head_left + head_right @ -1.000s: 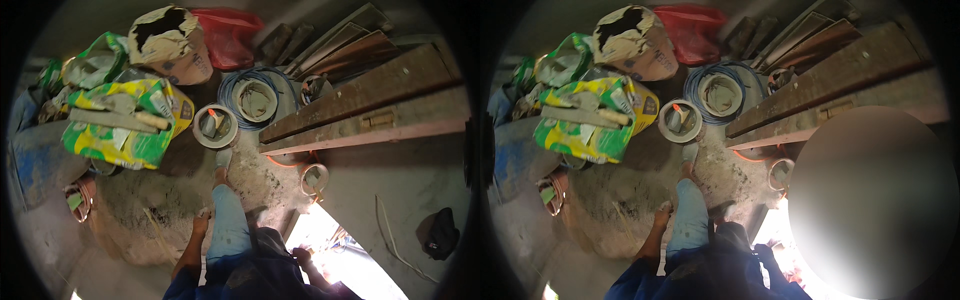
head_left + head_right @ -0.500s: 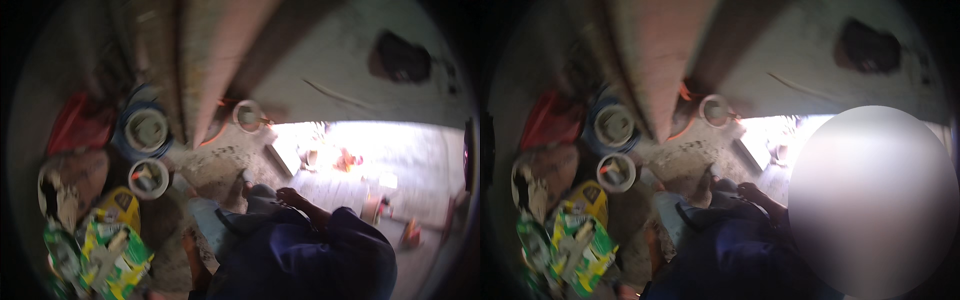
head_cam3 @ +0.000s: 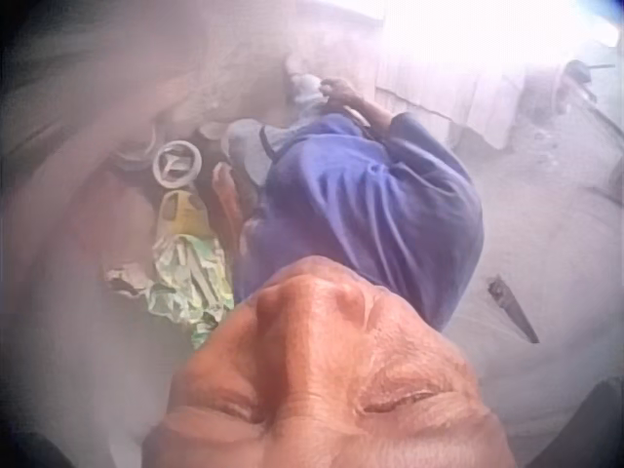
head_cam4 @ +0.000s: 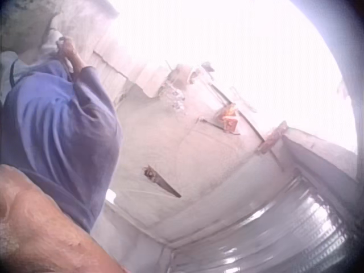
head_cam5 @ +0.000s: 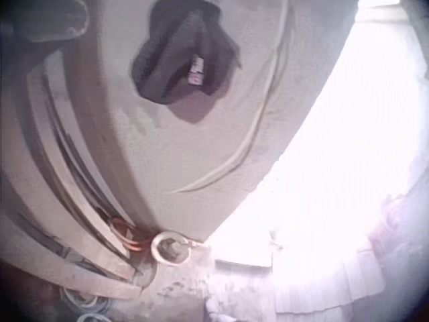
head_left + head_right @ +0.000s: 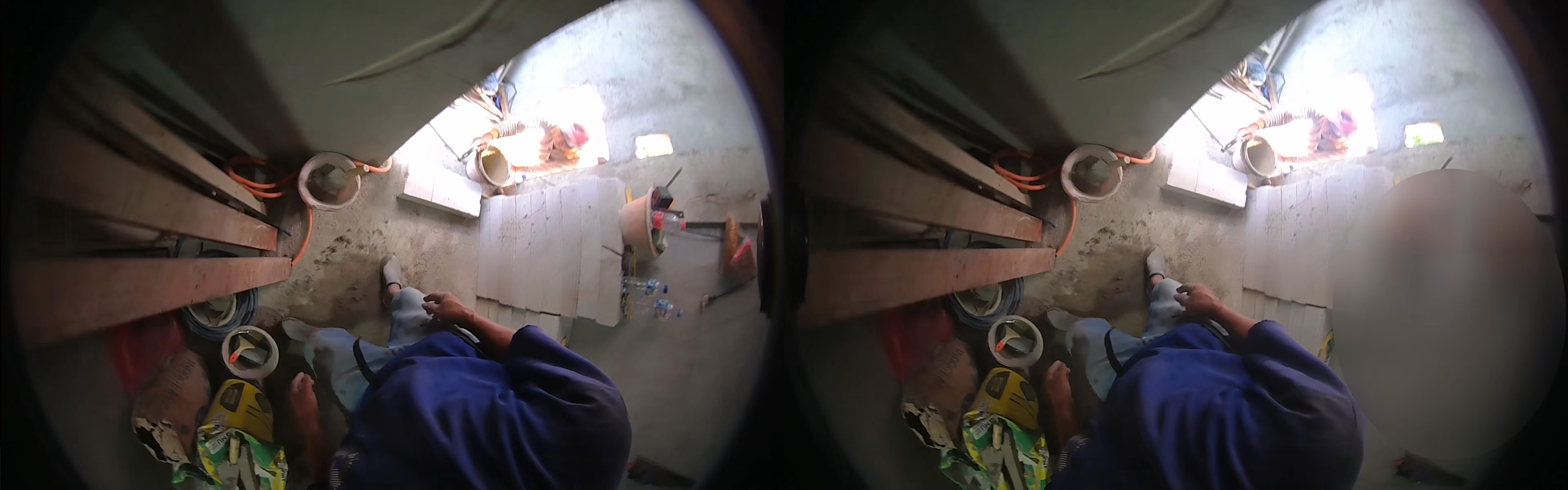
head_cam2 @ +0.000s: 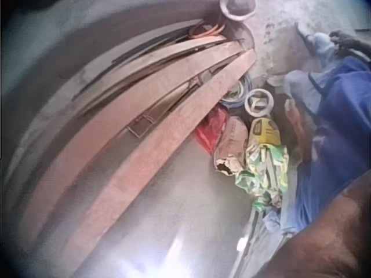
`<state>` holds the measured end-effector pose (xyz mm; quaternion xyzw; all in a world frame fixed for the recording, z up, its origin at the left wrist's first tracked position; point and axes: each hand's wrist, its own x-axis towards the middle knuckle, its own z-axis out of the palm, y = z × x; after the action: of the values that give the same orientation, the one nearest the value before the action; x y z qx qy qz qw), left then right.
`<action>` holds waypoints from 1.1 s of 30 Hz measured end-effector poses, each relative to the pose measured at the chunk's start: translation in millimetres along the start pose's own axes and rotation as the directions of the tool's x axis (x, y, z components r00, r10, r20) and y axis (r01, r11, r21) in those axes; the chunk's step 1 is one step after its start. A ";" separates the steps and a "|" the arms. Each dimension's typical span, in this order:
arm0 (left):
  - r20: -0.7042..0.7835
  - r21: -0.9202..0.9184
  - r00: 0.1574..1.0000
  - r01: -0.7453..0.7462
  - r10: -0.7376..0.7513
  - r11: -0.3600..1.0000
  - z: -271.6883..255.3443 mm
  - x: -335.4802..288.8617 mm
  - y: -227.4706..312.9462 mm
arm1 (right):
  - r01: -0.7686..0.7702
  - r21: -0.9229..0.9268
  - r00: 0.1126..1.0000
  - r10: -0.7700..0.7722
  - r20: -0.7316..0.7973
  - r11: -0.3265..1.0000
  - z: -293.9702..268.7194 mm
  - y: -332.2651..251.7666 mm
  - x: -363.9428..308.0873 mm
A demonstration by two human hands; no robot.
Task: The person measures and marks a white tile, then uses a hand saw to cut it into smaller pieces. They mix cement in a bucket and prepare the cut tiles for installation.
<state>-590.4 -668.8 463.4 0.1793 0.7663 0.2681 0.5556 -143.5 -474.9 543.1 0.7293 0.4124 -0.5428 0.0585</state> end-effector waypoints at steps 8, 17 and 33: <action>0.107 0.516 0.985 0.062 -0.136 0.854 119.0 -25.5 105.5 | -0.002 0.409 0.958 0.120 -0.262 0.912 -150.6 79.3 118.7; 0.330 0.735 0.911 -0.083 -0.247 0.673 316.4 -18.7 181.6 | -0.073 0.177 0.917 0.136 -0.375 0.982 -282.7 261.3 295.9; 0.308 0.949 0.885 -0.260 -0.350 0.177 368.8 -58.8 191.4 | -0.052 -0.255 0.921 -0.052 -0.386 0.966 -364.1 255.3 483.7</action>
<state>-226.6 -472.9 536.5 0.5270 0.6038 -0.3553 0.4811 331.0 -187.2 191.3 0.8085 0.4834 -0.3281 0.0703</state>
